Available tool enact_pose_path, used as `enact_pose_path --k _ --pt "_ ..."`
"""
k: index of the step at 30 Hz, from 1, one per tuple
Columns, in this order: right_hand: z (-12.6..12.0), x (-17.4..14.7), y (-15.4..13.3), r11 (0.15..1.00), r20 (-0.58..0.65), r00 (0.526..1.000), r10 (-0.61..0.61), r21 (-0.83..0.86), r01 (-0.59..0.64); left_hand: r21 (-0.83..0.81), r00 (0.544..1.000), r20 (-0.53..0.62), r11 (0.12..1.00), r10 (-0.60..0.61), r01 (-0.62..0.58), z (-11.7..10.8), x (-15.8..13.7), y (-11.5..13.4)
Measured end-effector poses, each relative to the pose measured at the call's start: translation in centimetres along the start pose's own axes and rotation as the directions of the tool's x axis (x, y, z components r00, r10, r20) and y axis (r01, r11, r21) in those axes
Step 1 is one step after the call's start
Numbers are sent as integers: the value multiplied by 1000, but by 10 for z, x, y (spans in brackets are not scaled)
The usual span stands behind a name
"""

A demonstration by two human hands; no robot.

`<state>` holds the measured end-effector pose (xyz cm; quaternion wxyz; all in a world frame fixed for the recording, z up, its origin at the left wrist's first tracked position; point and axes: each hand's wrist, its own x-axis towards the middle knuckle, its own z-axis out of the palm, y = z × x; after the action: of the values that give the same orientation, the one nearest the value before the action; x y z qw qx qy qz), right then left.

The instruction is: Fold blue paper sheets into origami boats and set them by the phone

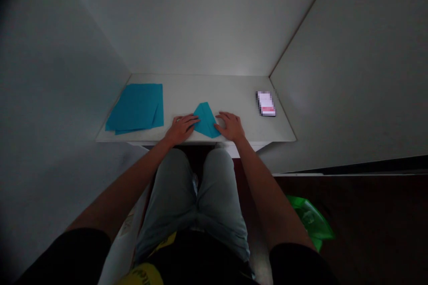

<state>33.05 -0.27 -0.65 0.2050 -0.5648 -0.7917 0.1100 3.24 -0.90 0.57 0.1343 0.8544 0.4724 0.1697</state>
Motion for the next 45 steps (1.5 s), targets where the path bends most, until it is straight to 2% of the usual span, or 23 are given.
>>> enact_pose_path --k 8,15,20,27,35,42,45 --pt "-1 -1 -1 999 3 999 -38 -11 38 19 1000 12 1000 -14 14 1 0 -4" --pt "0 -1 -1 997 13 998 -55 -44 56 -23 999 -21 999 -24 23 2 2 -6" --pt "-1 -2 -3 998 17 998 -59 -37 59 -60 997 -76 998 16 -20 3 0 -5" --pt "-1 -1 -4 997 16 999 -48 -62 49 -24 996 -81 999 43 -45 4 -3 -9" --pt "-2 -1 -2 994 34 998 -58 -89 61 17 998 -40 999 40 -39 9 0 -16" --pt "-1 -1 -1 995 46 997 -65 -68 68 -56 1000 -29 998 -1 0 2 1 -10" --pt "0 -1 0 997 27 998 -57 -50 59 -59 999 -7 997 40 -40 2 -1 -8"
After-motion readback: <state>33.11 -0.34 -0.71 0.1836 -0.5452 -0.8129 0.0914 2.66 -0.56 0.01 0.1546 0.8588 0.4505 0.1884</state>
